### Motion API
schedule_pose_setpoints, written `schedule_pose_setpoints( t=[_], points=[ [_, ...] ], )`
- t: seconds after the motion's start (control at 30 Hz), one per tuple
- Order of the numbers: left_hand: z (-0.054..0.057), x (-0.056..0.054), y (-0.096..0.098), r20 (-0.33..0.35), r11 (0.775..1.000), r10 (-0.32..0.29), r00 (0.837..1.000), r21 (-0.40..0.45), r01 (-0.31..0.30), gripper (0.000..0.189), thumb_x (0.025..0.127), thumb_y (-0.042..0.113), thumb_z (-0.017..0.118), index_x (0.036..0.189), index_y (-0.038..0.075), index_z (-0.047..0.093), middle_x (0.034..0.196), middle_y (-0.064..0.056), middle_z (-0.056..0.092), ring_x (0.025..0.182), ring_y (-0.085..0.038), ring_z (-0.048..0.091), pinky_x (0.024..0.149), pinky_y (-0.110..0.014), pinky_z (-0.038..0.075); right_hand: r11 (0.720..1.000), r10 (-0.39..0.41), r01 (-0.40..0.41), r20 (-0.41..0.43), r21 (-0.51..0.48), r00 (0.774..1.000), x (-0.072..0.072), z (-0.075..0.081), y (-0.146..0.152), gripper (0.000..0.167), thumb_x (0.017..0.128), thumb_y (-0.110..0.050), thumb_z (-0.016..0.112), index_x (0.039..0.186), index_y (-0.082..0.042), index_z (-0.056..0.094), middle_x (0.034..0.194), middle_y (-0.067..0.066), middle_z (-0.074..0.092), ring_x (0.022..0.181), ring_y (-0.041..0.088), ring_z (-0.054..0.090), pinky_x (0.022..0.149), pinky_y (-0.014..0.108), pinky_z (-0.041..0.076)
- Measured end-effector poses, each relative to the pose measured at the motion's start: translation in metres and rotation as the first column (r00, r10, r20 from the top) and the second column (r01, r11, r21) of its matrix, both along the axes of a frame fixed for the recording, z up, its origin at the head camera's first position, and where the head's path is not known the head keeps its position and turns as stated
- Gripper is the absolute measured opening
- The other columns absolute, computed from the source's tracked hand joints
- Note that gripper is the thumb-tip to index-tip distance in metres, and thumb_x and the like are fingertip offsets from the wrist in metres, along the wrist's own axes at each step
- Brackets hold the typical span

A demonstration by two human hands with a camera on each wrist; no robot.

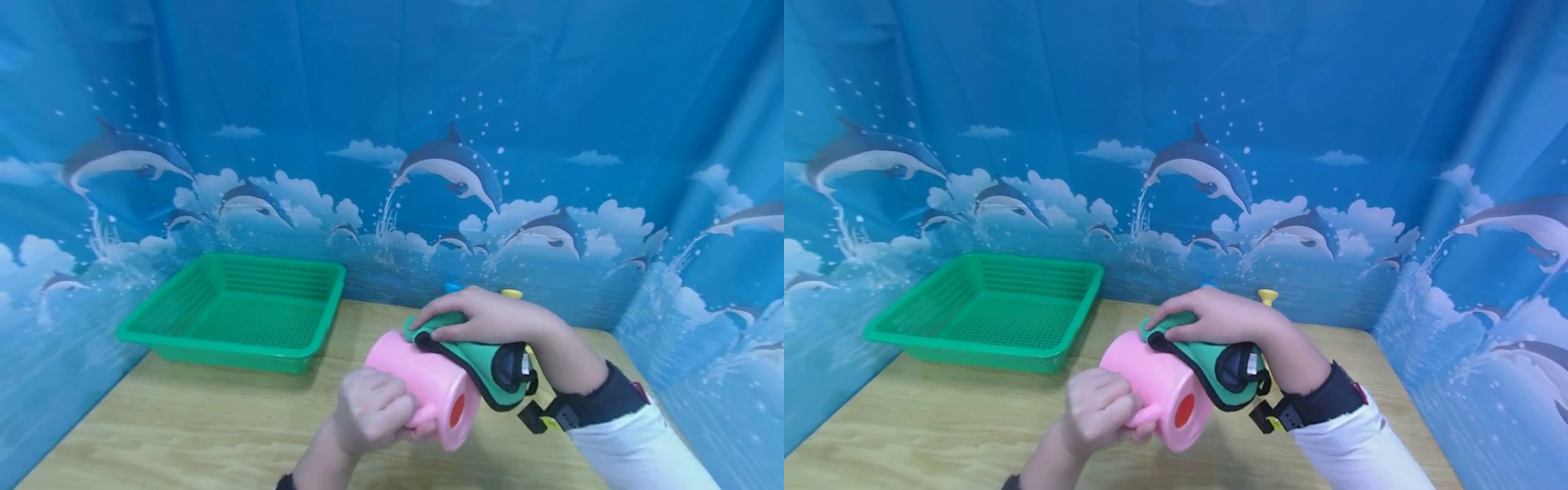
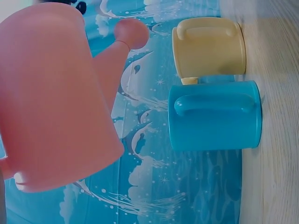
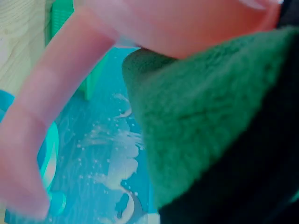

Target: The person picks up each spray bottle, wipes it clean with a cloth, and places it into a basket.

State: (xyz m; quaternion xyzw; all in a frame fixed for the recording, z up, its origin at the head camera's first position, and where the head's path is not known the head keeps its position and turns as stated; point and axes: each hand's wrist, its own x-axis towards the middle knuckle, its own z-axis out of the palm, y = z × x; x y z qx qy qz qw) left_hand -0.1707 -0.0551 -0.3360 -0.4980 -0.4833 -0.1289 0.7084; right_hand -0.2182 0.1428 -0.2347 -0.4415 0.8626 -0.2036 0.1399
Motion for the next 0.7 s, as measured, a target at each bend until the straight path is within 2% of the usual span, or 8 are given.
schedule_pose_setpoints(
  t=[0.17, 0.33, 0.47, 0.7],
  points=[
    [0.006, 0.007, 0.001, 0.003, 1.0, -0.005, 1.0, -0.001, 0.005, 0.046, 0.094, 0.027, 0.054, 0.053, 0.02, 0.034, 0.047, 0.013, 0.034, 0.041, 0.004, 0.025, 0.044, -0.007, 0.014, 1.0, 0.0, 0.0, 0.021, 0.005, 1.0, -0.007, 0.0, -0.018, 0.028, 0.099, -0.028, 0.056, 0.126, -0.028, 0.062, 0.125, -0.007, 0.063, 0.108, 0.01, 0.06, 0.086, 0.03, 0.05],
    [0.008, 0.01, 0.001, -0.008, 1.0, -0.023, 1.0, 0.01, 0.023, 0.047, 0.094, 0.027, 0.054, 0.052, 0.02, 0.035, 0.047, 0.013, 0.034, 0.041, 0.004, 0.025, 0.044, -0.007, 0.015, 0.999, -0.02, 0.023, 0.104, -0.036, 0.994, -0.017, -0.006, -0.028, 0.029, 0.099, -0.028, 0.055, 0.127, -0.028, 0.061, 0.131, -0.005, 0.059, 0.124, 0.016, 0.053, 0.097, 0.036, 0.048],
    [0.006, 0.009, -0.002, -0.008, 0.999, -0.025, 1.0, 0.019, 0.025, 0.046, 0.094, 0.027, 0.054, 0.053, 0.019, 0.036, 0.048, 0.013, 0.034, 0.041, 0.004, 0.026, 0.044, -0.008, 0.016, 0.997, -0.032, 0.042, 0.164, -0.059, 0.986, -0.021, -0.012, -0.028, 0.03, 0.099, -0.028, 0.054, 0.129, -0.026, 0.06, 0.137, -0.002, 0.055, 0.132, 0.022, 0.047, 0.101, 0.041, 0.046],
    [0.002, 0.002, -0.003, 0.007, 0.999, 0.022, 1.0, 0.043, -0.022, 0.046, 0.096, 0.03, 0.051, 0.053, 0.019, 0.036, 0.048, 0.012, 0.033, 0.04, 0.003, 0.024, 0.043, -0.008, 0.015, 0.998, -0.056, 0.059, 0.144, -0.017, 0.988, -0.021, -0.014, -0.018, 0.03, 0.099, -0.029, 0.054, 0.129, -0.027, 0.059, 0.136, -0.002, 0.056, 0.13, 0.021, 0.049, 0.099, 0.039, 0.047]
  ],
)
